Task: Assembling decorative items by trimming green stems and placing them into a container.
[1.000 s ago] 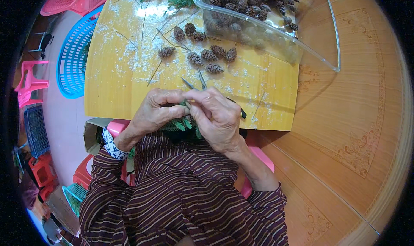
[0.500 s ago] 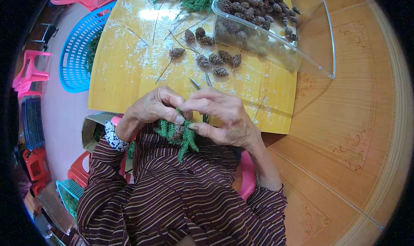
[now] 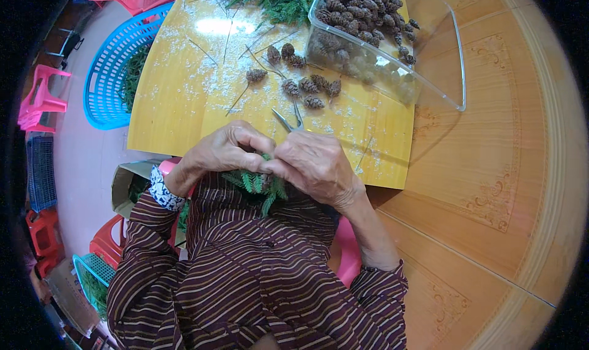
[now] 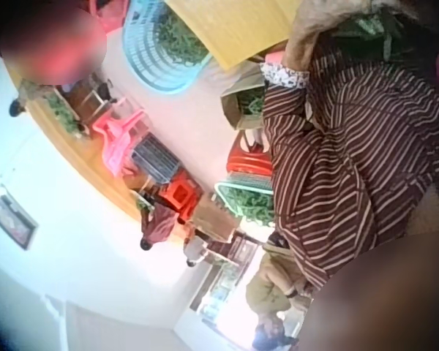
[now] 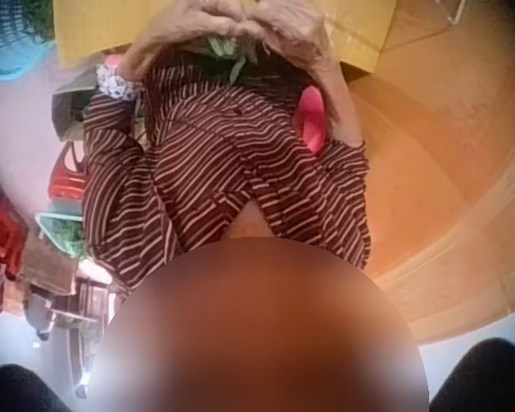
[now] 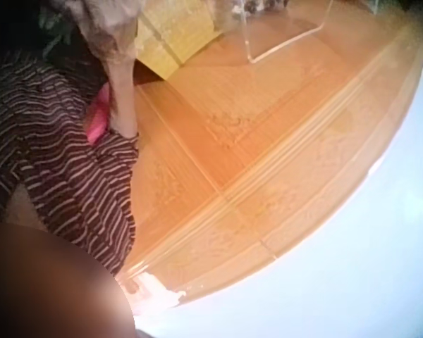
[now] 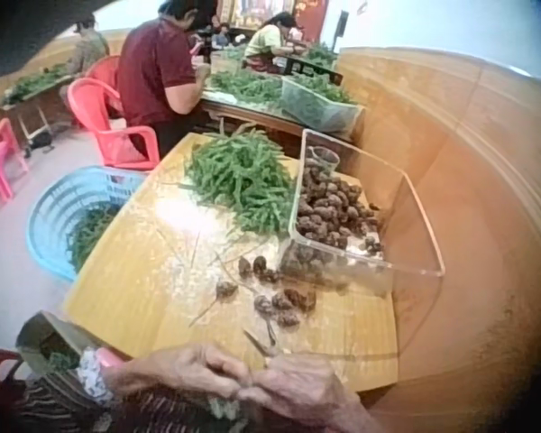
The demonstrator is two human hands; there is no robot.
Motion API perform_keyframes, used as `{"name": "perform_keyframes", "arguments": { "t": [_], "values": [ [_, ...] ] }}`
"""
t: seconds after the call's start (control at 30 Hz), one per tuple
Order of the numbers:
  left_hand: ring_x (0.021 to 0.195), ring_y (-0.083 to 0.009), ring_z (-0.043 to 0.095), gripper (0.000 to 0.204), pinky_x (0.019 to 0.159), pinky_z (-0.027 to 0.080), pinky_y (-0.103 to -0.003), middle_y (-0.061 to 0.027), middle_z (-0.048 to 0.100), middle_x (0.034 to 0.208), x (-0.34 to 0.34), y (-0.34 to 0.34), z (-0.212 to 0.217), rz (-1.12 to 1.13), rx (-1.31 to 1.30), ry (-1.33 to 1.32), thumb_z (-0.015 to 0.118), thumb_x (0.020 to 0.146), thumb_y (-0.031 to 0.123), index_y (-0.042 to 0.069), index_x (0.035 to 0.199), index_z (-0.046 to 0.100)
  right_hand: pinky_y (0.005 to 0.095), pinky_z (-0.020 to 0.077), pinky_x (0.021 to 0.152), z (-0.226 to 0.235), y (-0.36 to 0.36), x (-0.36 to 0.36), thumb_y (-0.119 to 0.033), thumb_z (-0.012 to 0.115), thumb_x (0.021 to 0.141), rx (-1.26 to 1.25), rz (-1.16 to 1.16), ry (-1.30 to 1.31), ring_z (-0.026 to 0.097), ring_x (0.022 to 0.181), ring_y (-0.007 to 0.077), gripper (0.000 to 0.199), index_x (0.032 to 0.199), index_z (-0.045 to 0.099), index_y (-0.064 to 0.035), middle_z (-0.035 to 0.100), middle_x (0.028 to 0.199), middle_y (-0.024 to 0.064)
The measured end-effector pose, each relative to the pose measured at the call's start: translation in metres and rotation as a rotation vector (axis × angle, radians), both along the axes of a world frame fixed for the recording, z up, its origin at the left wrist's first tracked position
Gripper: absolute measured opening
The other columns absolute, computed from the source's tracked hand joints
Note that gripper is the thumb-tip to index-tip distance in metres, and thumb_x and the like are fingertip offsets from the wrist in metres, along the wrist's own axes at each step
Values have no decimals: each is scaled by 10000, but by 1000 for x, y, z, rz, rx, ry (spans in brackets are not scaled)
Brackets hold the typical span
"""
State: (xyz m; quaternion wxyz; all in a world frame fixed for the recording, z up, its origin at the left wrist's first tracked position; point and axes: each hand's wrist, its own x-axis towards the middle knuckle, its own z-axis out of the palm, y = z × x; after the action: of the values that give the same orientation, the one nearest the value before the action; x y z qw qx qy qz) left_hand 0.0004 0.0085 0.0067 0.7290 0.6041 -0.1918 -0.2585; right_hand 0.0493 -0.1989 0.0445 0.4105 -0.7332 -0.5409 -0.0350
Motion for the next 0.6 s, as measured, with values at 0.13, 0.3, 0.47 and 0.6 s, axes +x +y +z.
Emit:
{"name": "perform_keyframes", "arguments": {
  "t": [0.13,0.3,0.47,0.6],
  "values": [
    [654,-6,450,84,560,373,-225,65,541,669,-4,-8,8,119,50,-16,641,821,82,0,803,649,312,380,478,-1,-3,-8,-165,701,826,-164,-200,3,485,515,170,191,727,594,-42,514,603,49],
    [678,-10,484,102,586,399,-217,56,573,703,-5,-11,4,281,84,-135,647,826,94,-7,835,661,277,371,511,-13,0,-1,-181,635,890,-110,-254,770,461,542,126,183,783,604,-36,540,634,32],
    [721,-34,541,120,649,438,-215,38,617,760,-6,-4,7,184,-171,200,658,820,92,-15,872,675,250,397,564,4,2,5,-213,584,932,2,-150,578,459,573,122,187,895,610,-32,595,713,19],
    [735,-48,559,131,676,447,-220,29,631,783,-8,-3,2,121,-271,197,664,815,93,-16,886,679,265,421,563,8,9,6,-204,599,919,136,67,126,486,574,159,173,938,609,-32,615,744,40]
  ]
}}
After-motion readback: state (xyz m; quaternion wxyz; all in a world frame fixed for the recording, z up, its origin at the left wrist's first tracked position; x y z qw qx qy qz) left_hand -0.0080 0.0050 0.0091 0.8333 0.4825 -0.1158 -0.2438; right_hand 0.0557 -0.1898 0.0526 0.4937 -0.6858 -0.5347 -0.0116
